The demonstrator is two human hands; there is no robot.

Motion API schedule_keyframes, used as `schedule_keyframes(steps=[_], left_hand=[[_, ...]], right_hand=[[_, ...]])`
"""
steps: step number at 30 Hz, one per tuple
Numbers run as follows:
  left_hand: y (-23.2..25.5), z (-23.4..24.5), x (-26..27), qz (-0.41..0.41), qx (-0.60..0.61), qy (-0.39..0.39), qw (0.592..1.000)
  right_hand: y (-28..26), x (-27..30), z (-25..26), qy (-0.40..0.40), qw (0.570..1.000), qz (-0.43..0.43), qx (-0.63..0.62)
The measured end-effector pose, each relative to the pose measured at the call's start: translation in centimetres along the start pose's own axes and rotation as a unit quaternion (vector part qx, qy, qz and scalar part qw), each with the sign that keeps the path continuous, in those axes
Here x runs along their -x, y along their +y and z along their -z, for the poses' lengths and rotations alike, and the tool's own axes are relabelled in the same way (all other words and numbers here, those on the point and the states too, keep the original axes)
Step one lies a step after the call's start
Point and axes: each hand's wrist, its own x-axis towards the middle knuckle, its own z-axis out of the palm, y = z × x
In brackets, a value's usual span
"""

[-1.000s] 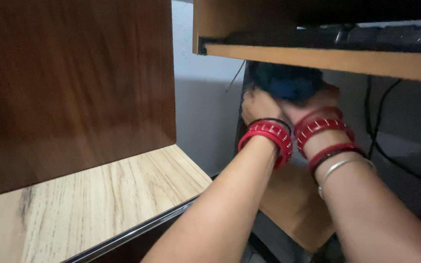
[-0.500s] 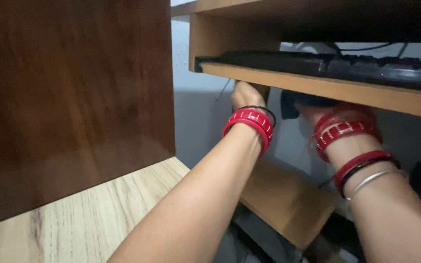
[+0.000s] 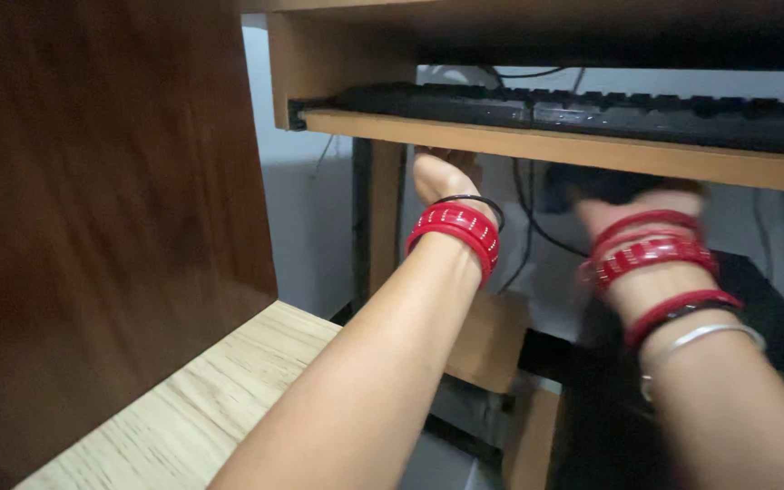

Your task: The person wipes a black computer tower and the surrounding desk area with a blue cloth. They clean the sides, front, and top of the tower, then wipe the desk surface and legs.

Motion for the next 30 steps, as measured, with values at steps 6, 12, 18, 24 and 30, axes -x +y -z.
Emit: schedule_keyframes(steps=[6,12,18,24,30], left_hand=[[0.2,-5.7,0.8,-0.007,0.069,-0.056,0.996],[-1.4,-9.1,2.3,0.037,0.087,-0.1,0.99],[-2.0,-10.6,6.6,0.095,-0.004,-0.2,0.975],[-3.8,-13.5,12.2,0.132,0.122,-0.263,0.948],[-3.3,-14.4,14.0,0.102,0.169,-0.26,0.945]], right_hand=[[2.4,3.8,-2.1,0.009,1.0,-0.027,0.002],[-1.3,5.1,-1.1,-0.011,1.0,0.021,-0.013],[-7.9,6.9,0.5,0.084,0.989,0.117,-0.011],[-14.1,11.0,2.5,0.105,0.978,0.181,-0.017],[-17.1,12.0,2.8,0.089,0.978,0.188,-0.029]])
